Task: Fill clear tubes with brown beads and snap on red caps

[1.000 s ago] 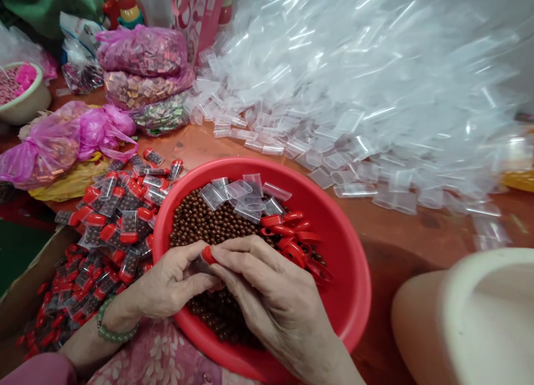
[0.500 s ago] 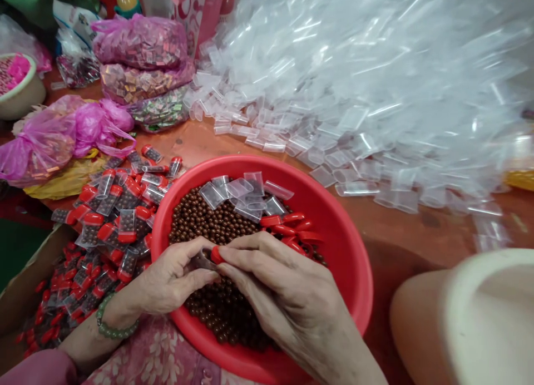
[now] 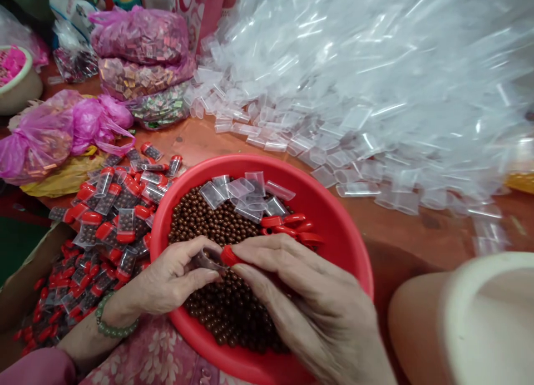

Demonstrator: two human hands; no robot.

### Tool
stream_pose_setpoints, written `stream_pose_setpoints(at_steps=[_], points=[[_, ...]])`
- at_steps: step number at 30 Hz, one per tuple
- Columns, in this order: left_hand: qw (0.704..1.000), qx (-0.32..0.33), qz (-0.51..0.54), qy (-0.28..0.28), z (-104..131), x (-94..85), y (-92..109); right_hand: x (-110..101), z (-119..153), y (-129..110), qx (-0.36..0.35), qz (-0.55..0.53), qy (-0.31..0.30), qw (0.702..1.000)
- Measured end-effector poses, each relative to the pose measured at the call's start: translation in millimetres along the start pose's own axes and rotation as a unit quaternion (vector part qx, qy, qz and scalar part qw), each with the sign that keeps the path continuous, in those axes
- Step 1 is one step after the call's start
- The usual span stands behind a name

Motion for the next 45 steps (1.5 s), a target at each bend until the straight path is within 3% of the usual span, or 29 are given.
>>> stream_pose_setpoints(at_steps=[5, 14, 20, 26, 38, 41, 45], points=[[0.998, 0.015, 0.06, -0.01, -0.2, 0.7, -4.0, 17.5, -1.7, 0.3, 0.001, -0.053, 0.049, 0.997], [1.0, 0.003, 0.02, -0.013, -1.1, 1.0, -8.6, 24.0, -0.5, -3.2, -0.024, -0.008, 0.081, 0.996], [0.995, 0.042, 0.092, -0.019, -2.9, 0.8, -1.7, 34.2, 3.9, -13.4, -0.089, 0.095, 0.015, 0.991], [0.991, 0.005, 0.134, -0.017, -4.4, 3.2, -9.9, 41.6, 7.6, -11.6, -0.103, 0.142, -0.01, 0.984], [0.992, -0.055, 0.11, -0.007, -3.7, 4.4, -16.6, 39.7, -2.0, -4.8, -0.088, 0.023, -0.038, 0.995], [0.99, -0.061, 0.126, 0.024, -4.5, -0.8, -17.9, 40.3, 0.3, -5.5, -0.086, 0.025, -0.021, 0.996], [0.989, -0.032, 0.115, 0.084, -5.1, -14.5, -14.1, 52.7, 6.4, -16.0, -0.099, 0.164, 0.01, 0.981]])
Point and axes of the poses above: each hand's wrist, its own z-axis away from the middle knuckle, its own x-axis out of the palm, y = z × x, the point moved 9 cm from there along -z, towards the middle knuckle, and after that the axes turned 11 degrees about -y, right-handed, at the moved point
